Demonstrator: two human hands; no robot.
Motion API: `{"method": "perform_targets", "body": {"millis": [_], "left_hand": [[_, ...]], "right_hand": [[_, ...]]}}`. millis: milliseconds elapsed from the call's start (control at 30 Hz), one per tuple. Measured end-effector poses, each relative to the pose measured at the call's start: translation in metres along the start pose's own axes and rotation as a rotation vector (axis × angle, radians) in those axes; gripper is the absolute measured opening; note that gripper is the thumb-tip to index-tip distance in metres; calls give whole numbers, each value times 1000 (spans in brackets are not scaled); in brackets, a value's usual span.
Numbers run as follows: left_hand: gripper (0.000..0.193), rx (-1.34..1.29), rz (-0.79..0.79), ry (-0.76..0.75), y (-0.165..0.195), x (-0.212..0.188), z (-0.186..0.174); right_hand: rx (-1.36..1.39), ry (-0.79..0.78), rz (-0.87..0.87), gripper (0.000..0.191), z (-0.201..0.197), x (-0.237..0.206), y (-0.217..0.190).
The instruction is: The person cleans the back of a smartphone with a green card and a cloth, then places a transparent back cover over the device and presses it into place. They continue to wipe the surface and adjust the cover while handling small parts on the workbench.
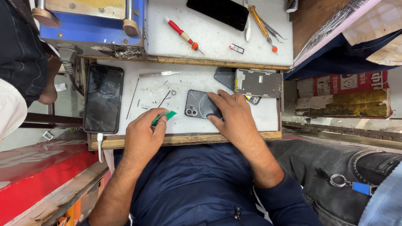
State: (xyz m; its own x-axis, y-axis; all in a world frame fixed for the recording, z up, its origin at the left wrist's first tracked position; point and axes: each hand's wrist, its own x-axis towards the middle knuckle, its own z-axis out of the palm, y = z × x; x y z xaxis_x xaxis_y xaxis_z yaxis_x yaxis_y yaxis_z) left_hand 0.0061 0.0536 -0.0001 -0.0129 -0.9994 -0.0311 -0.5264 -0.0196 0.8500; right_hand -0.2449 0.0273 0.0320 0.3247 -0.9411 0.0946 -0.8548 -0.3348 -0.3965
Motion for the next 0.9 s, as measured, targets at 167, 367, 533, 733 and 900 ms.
{"method": "perform_targets", "body": {"millis": [167,367,533,733,900], "left_hand": [[23,-6,-89,-93,6,4,-1],[18,-14,106,-117,23,13,-6],[19,139,512,-104,38,25,4],[18,272,426,-402,46,34,29],[24,42,427,-325,25,35,34]], "right_hand": [[-35,-68,48,71,-4,3,3],[-107,-23,3,73,-10,2,-4],[-133,-2,11,46,-22,-6,-7],[-19,-55,39,33,-33,-17,14],[600,48,273,35,-23,-32,38]]}}
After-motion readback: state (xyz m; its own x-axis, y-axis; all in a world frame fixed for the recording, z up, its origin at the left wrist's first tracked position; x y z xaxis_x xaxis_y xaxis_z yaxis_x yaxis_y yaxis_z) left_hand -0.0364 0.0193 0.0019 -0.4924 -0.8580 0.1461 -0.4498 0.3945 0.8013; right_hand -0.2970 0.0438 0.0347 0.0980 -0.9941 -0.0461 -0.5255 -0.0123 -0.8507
